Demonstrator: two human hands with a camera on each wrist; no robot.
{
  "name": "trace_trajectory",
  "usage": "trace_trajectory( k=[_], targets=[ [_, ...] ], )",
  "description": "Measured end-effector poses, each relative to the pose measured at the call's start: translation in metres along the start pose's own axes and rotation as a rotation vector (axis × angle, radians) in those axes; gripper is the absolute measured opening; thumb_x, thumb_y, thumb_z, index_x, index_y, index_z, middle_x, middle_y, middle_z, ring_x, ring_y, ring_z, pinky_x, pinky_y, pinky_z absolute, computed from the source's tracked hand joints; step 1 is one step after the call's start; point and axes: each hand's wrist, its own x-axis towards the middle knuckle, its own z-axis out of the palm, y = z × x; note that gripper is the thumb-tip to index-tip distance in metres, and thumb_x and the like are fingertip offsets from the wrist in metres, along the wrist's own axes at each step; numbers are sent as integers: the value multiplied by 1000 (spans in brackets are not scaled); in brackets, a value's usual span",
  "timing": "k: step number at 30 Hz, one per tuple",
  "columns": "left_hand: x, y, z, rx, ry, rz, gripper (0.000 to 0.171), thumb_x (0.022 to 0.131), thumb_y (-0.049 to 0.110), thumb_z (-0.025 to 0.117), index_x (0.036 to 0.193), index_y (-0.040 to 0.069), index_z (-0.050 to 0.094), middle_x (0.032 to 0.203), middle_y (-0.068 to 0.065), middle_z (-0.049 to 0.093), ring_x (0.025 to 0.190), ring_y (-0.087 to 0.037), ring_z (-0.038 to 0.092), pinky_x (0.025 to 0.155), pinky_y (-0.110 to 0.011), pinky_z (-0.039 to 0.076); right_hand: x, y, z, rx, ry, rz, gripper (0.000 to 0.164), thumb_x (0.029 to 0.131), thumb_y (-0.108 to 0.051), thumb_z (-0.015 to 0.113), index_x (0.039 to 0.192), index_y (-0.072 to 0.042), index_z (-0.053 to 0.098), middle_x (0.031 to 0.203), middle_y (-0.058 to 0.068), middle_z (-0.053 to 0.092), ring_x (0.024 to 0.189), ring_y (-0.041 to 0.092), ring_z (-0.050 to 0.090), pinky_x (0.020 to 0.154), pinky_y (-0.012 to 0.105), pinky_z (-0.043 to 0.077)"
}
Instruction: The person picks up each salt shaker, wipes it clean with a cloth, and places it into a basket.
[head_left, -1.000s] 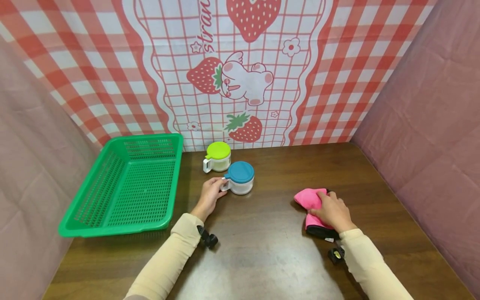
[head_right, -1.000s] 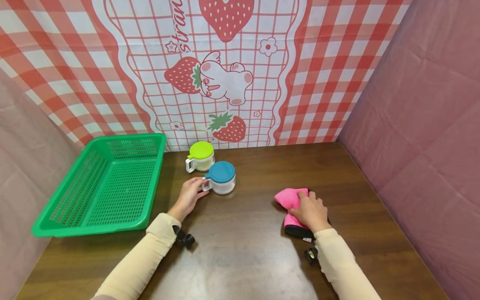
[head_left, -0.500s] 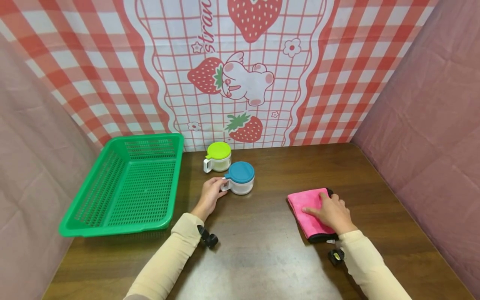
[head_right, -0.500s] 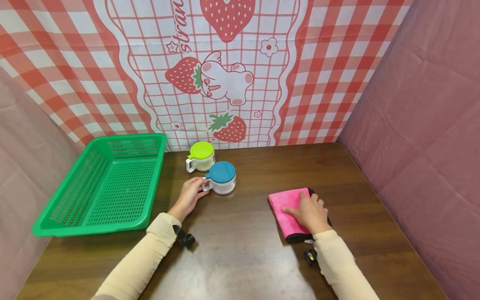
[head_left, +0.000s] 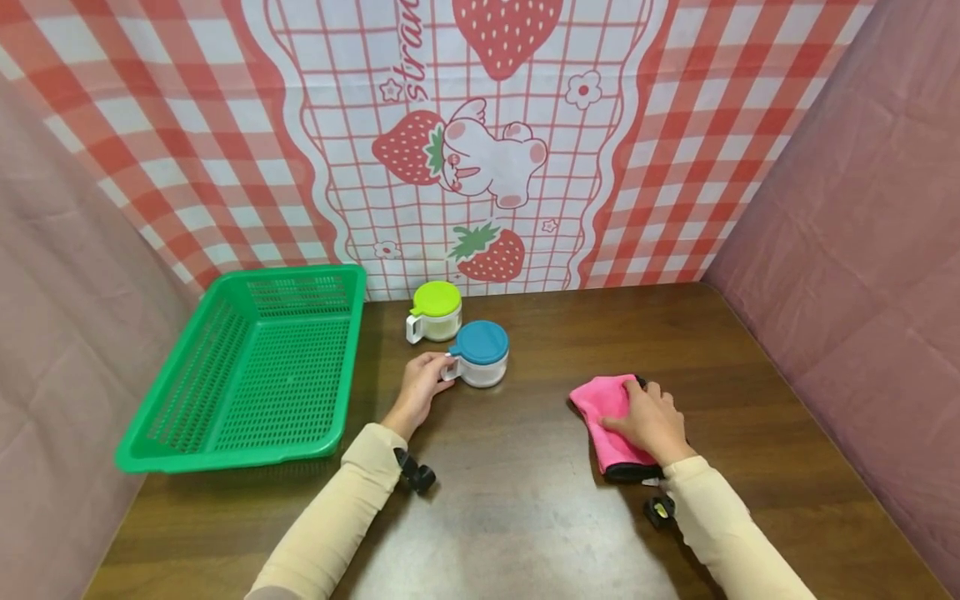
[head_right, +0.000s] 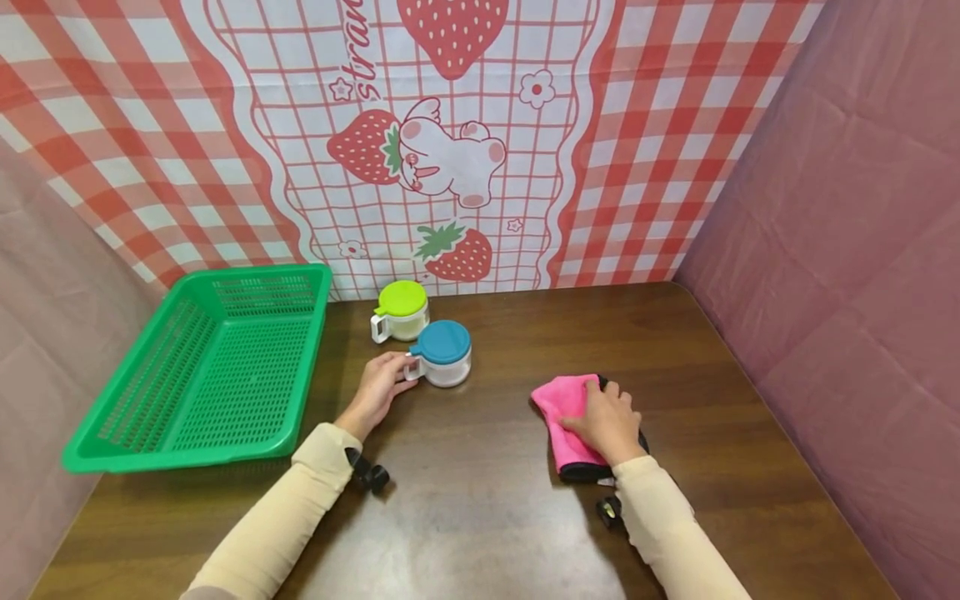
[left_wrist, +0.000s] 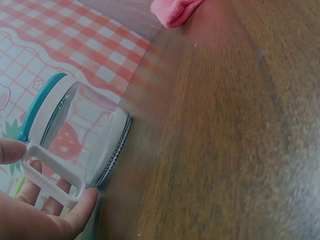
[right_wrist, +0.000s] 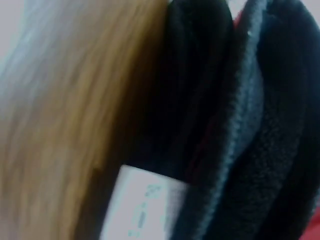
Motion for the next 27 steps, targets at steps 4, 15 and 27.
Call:
trace_trajectory(
  k=[4,15,27],
  targets=[
    [0,-1,1,-8,-3,5,14,89,5,57,98,-5,61,95,-8,63,91,-18,61,95,-46,54,-2,-3,0,11,29,-45,72,80,-36,76,135,2,49,117,33,53,103,51,53,80,63,47],
    [1,-5,-1,-4,-19,0,21,91,6,57,107,-8,60,101,-11,62,98,-21,60,100,-50,51,-8,1,1,22,146,-121,54,79,-16,70,126,6,56,111,32,62,99,50,58,81,62,46],
    [0,-2,-3,4,-15,37,28,91,6,55,113,-10,62,98,-10,65,86,-15,63,89,-44,57,-9,9,-1,42,340,-182,44,75,-4,65,118,8,61,103,30,63,93,51,56,76,64,46]
  ],
)
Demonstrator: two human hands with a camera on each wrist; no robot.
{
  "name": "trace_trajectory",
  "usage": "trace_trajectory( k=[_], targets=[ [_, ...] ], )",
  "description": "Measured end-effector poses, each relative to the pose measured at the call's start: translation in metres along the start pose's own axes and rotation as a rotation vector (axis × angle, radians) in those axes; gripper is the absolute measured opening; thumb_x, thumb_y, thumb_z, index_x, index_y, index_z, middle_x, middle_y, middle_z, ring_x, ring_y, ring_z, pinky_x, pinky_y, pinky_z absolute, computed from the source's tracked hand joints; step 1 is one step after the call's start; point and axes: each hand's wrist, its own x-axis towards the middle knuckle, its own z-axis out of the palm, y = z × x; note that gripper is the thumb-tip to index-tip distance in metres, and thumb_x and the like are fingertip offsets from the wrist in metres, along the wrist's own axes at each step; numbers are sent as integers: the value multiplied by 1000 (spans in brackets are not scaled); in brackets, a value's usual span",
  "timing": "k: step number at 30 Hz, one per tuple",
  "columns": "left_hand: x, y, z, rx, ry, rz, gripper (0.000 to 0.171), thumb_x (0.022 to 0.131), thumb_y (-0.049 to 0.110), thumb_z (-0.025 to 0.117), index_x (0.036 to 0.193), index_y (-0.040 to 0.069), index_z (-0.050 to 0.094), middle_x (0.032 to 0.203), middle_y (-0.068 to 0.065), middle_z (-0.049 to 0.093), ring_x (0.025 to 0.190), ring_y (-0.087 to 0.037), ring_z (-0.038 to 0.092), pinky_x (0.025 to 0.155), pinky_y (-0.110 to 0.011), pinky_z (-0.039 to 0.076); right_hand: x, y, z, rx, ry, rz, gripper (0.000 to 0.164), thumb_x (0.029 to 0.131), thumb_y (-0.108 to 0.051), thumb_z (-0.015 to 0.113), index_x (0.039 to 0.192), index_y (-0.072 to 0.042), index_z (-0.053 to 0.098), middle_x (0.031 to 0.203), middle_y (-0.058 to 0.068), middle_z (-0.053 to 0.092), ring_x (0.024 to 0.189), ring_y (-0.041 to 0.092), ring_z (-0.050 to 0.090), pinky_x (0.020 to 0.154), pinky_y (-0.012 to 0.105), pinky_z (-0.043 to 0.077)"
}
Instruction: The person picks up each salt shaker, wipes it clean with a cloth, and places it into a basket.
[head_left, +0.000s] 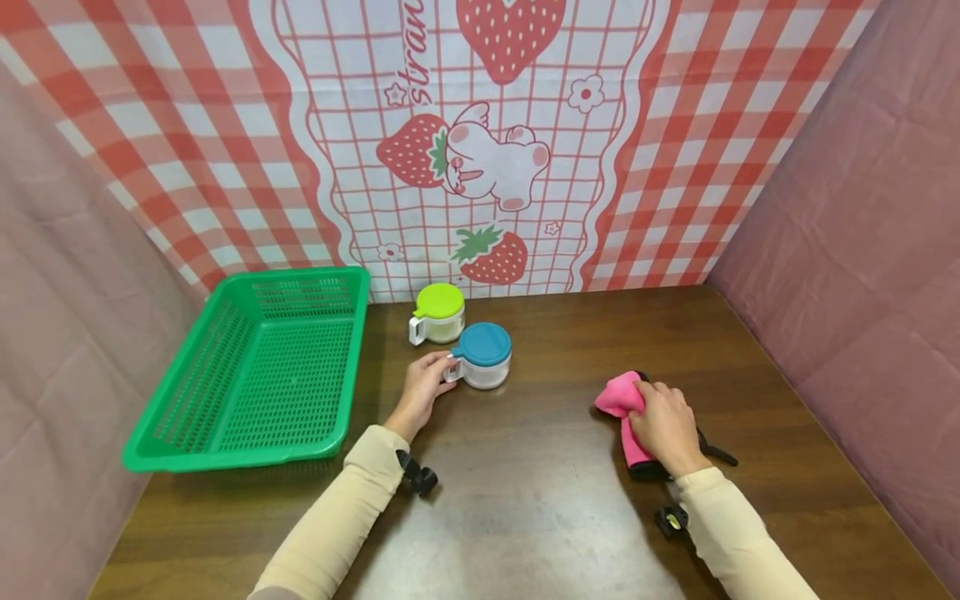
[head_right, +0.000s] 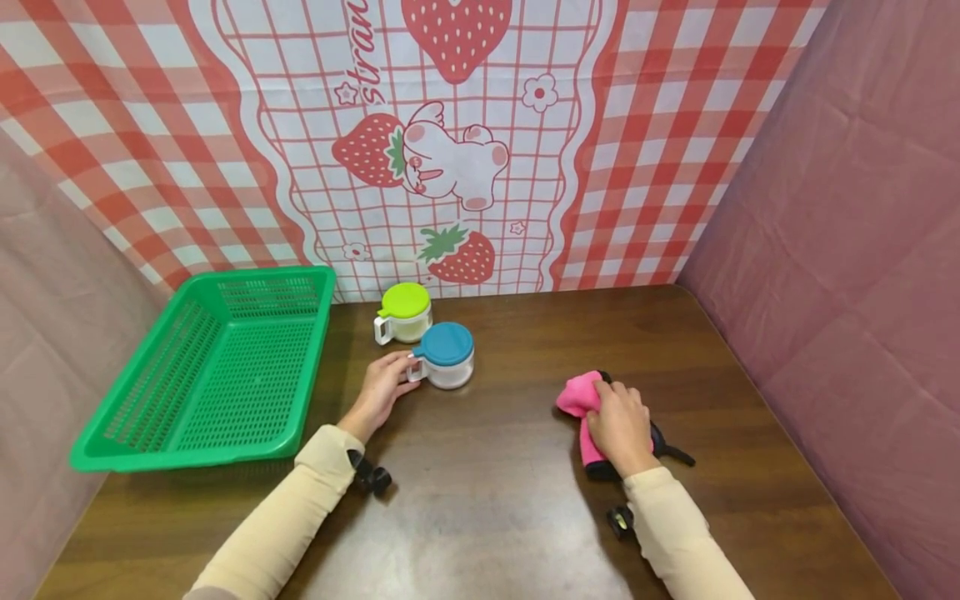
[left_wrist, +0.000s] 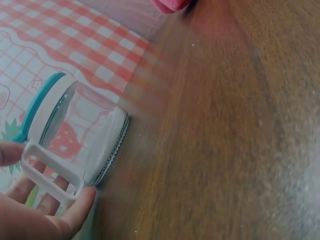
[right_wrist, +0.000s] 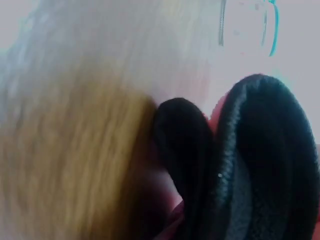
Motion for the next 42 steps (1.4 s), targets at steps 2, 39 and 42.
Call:
trace_trajectory(
  k=[2,39,42],
  targets=[
    [0,0,-1,4,5,8,27,92,6,55,112,-11,62,98,-11,66,85,-16,64,84,-41,58,0,1,-2,-10,3,3,44,76,-5,64,118,8,61,102,30,65,93,50,56,75,65,46],
    [-2,-1,2,-22,4,-39,13,91,7,57,96,-3,63,90,-8,66,80,-15,65,81,-35,58,-6,4,-10,15,-103,100,44,84,-11,63,127,1,58,115,30,64,100,52,60,76,66,47],
    [-2,-2,2,-31,4,-29,11,91,6,57,94,-3,63,87,-6,65,79,-14,65,81,-37,58,-6,4,-10,15,-108,102,45,85,-11,63,128,1,57,117,30,63,101,52,60,77,66,48]
  ],
)
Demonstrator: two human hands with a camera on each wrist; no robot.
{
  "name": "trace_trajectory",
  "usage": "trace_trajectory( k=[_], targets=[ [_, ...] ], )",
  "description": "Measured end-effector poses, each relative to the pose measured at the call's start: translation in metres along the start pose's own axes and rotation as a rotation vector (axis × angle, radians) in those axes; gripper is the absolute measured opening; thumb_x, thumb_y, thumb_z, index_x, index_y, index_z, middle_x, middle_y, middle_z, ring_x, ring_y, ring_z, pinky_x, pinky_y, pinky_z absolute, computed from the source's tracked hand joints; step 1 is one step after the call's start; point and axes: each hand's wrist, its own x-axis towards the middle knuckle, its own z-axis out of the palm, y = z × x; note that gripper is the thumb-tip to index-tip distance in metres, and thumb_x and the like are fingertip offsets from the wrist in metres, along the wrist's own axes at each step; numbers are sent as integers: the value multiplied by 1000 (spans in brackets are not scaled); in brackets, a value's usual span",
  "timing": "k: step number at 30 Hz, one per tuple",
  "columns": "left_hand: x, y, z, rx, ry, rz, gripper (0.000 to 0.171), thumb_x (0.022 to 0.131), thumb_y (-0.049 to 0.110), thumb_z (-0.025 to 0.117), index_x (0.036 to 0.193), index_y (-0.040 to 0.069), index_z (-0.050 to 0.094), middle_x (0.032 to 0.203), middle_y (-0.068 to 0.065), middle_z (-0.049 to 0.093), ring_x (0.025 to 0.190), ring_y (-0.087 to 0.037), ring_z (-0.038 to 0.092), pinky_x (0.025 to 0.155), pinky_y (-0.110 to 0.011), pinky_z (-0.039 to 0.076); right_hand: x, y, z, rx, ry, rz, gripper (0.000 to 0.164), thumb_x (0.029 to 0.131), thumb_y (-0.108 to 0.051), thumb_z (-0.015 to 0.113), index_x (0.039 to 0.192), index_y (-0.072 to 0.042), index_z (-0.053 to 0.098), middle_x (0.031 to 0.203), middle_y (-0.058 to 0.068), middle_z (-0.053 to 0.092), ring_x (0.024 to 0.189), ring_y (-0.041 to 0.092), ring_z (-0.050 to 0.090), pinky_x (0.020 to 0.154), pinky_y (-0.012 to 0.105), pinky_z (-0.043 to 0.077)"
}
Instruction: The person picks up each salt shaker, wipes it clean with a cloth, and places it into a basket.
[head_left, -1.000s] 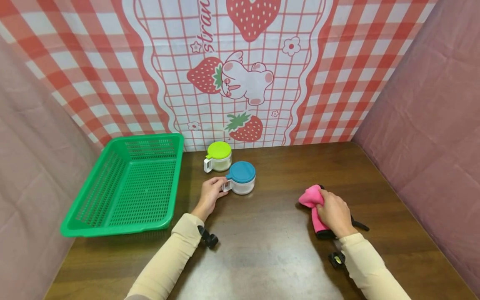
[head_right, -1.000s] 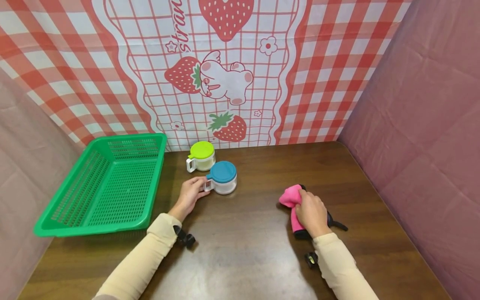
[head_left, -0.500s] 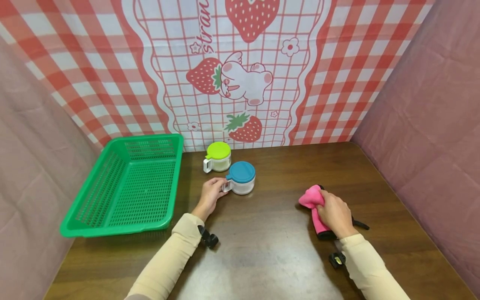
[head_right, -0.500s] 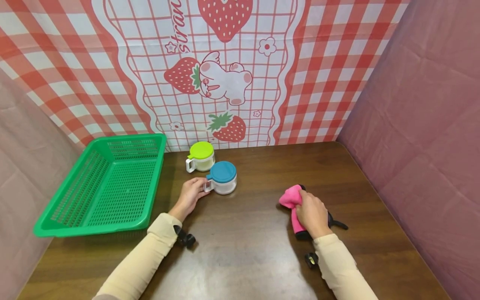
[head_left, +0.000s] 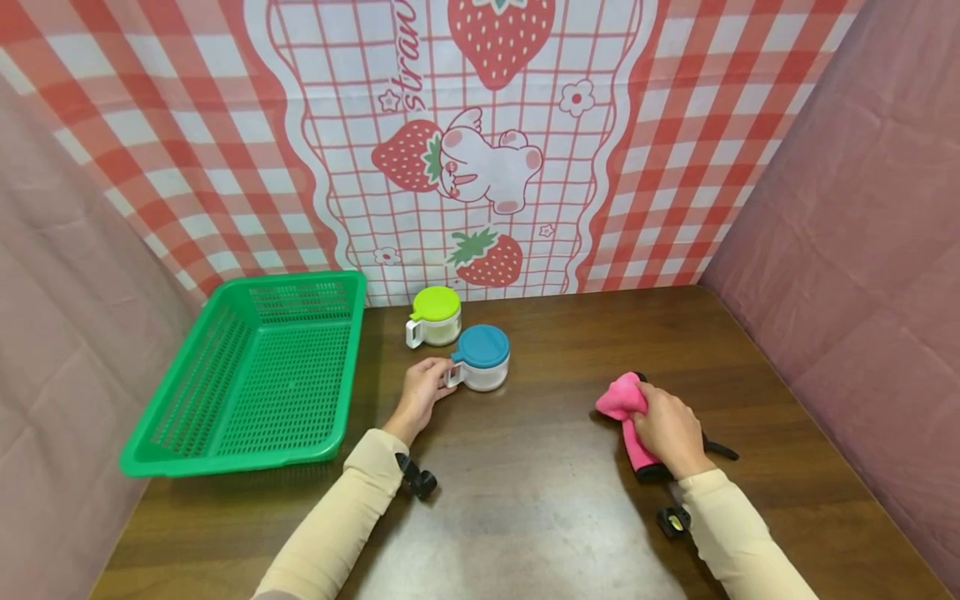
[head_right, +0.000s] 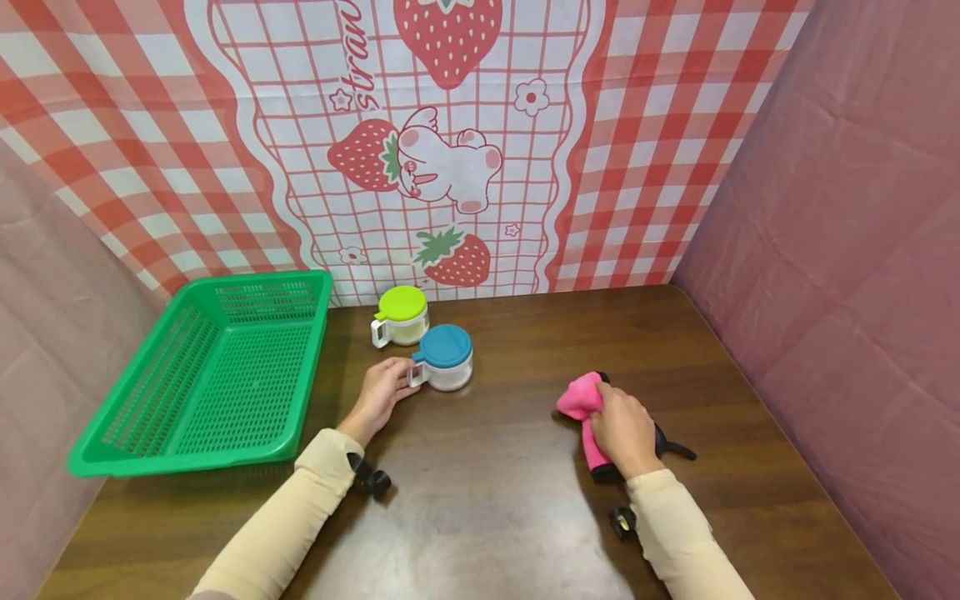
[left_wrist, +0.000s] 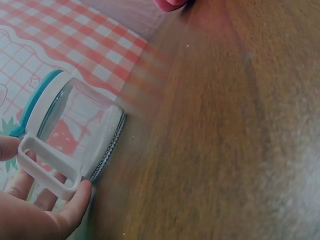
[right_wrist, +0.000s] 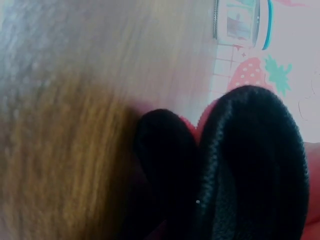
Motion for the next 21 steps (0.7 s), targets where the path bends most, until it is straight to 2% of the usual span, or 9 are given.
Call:
trace_trajectory(
  k=[14,21],
  targets=[
    [0,-3,0,-37,11,22,16,91,3,57,99,-10,63,86,-7,65,77,-12,64,76,-30,58,0,0,-1,-7,-11,10,45,85,-12,64,128,1,57,117,30,63,102,52,59,78,66,48],
    [-1,-4,1,-64,15,22,15,90,2,57,97,-10,63,85,-5,66,76,-11,64,72,-27,57,0,2,0,-5,-10,-8,42,86,-14,65,124,3,57,112,31,64,102,51,60,80,65,47]
  ],
)
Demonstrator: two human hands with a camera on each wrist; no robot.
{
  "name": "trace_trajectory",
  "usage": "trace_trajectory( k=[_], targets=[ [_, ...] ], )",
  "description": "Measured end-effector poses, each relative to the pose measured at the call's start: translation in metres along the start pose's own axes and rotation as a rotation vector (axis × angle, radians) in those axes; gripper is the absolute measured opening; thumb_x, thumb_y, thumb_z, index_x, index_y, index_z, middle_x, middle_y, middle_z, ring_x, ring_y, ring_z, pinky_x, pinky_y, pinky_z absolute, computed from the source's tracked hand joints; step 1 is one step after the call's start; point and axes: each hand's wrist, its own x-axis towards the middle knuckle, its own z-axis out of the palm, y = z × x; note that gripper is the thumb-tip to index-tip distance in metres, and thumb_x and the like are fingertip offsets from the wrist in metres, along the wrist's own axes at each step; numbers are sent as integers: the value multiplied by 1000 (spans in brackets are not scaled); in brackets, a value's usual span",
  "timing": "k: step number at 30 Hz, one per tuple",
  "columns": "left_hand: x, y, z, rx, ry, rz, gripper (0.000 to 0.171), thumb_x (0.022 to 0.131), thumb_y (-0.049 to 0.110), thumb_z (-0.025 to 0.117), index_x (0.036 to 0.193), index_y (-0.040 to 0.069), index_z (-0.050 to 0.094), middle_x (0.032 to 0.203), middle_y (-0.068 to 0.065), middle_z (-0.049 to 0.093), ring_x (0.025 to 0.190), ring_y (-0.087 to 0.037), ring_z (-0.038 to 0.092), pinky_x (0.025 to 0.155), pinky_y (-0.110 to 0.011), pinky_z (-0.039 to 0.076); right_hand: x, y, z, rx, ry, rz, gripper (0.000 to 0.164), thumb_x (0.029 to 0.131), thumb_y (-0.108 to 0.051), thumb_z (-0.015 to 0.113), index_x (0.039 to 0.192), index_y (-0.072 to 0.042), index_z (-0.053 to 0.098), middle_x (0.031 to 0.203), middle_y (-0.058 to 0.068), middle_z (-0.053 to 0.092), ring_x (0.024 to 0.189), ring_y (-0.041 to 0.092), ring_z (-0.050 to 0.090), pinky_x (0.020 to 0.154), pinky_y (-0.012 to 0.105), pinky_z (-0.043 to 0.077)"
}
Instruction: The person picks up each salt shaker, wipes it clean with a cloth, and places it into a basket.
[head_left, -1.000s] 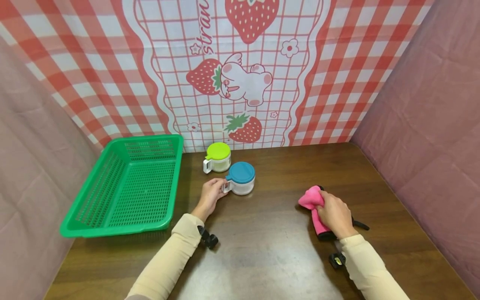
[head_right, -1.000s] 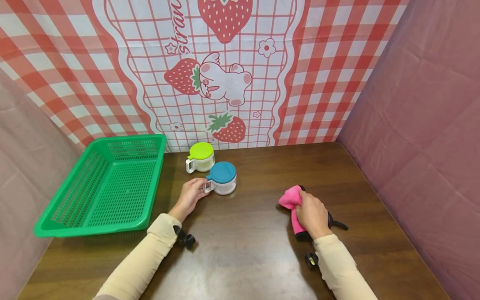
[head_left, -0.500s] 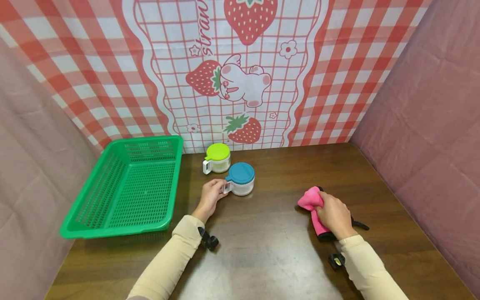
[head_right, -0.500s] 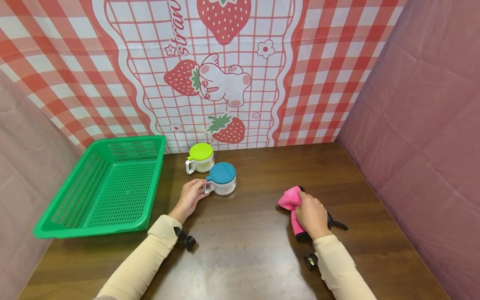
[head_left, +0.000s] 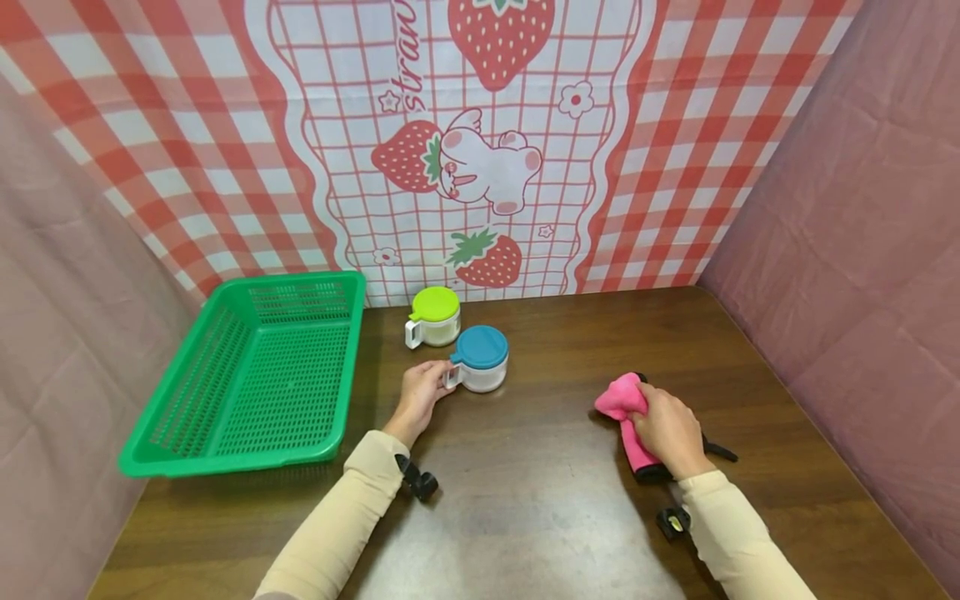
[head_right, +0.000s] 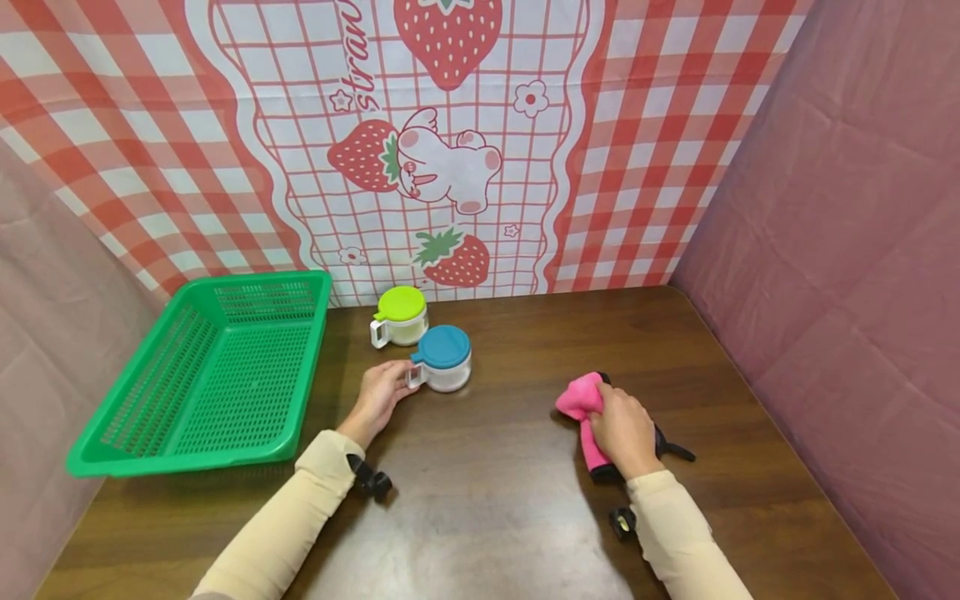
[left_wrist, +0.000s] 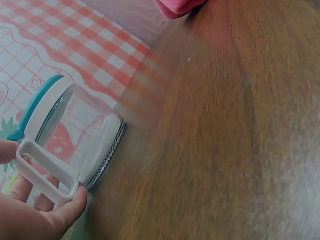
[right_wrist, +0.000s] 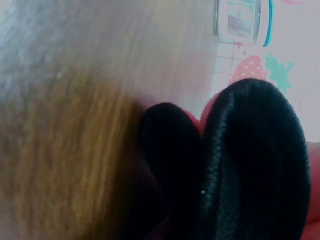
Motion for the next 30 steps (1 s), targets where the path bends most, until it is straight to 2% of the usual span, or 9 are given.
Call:
trace_trajectory(
  k=[5,16,20,30],
  targets=[
    [-2,0,0,-5,11,-4,14,90,2,57,97,-9,63,85,-5,66,77,-12,64,71,-26,57,0,1,2,2,15,-29,41,86,-13,66,122,5,59,109,31,65,100,50,60,82,63,47],
    [-2,1,-1,-9,16,-6,12,89,2,57,95,-7,63,83,-4,66,75,-12,65,73,-29,58,1,3,3,-3,25,-36,42,85,-12,66,122,6,58,111,32,64,102,50,60,84,64,47],
    [-2,1,-1,-15,12,-4,16,90,2,57,100,-9,62,87,-7,66,80,-14,65,81,-35,59,2,2,3,-5,14,-33,42,86,-13,66,123,6,58,112,32,64,102,50,60,84,64,47],
    [0,-2,-3,-44,36,22,21,90,2,59,105,-12,63,89,-4,65,89,-16,62,85,-40,58,3,3,4,-5,5,-28,43,86,-13,66,123,5,58,113,32,64,102,51,60,82,64,47]
  ],
)
